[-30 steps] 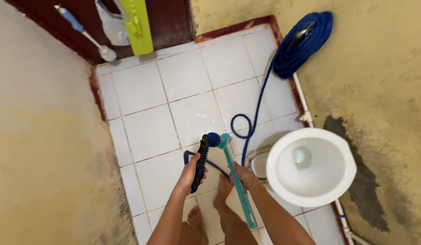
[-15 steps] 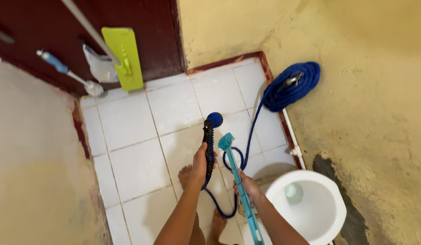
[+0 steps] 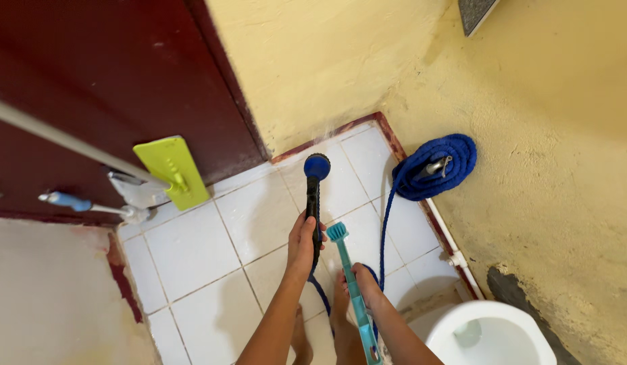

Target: The person scrubs the bathroom floor and walls using a handheld shower head and a scrub brush. They then switch to a toilet brush to scrub the inside of the toilet bowl while rinsing it with the shower head.

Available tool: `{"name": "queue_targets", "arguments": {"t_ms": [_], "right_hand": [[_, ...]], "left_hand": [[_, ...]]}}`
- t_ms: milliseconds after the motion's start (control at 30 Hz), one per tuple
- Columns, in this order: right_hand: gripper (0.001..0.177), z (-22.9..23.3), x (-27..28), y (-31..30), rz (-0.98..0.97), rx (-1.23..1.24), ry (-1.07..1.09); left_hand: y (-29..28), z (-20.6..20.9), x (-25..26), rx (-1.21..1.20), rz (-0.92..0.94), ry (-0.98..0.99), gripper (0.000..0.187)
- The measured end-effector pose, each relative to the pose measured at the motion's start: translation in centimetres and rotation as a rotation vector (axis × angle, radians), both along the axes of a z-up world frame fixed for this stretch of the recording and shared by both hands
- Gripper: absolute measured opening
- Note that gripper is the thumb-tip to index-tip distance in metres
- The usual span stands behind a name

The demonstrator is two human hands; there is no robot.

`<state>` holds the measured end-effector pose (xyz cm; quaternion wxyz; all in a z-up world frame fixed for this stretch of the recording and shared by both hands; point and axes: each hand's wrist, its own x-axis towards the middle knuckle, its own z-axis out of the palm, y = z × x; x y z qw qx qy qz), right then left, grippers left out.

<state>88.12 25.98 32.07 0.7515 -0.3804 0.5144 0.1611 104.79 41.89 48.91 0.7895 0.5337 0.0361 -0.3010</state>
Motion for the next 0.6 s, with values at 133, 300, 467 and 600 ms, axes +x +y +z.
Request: {"name": "queue_targets", "arguments": {"t_ms": [133,300,467,600], "right_hand": [[0.038,-2.2,2.8,-5.0,-0.083,0.247,0.052],[0.044,-1.8,9.5,-13.8,0.095,0.084,0.035],[0.055,-2.3,14.9,-24.5,0.188,0.036,0.101],[0.041,-4.1,19.6,-30.6,0.022,0.158,0.168]], "left_hand": [[-3.8,-2.0,3.0,0.047,-0.063,0.009,0.055],[-11.9,-6.4,8.4,0.013,-0.025,0.003,0.055],[-19.9,-9.0,13.1,0.057,-0.054,0.090,0.055],[-23.1,-10.0,16.8,0.062,-0.071,0.161,0.055]]}}
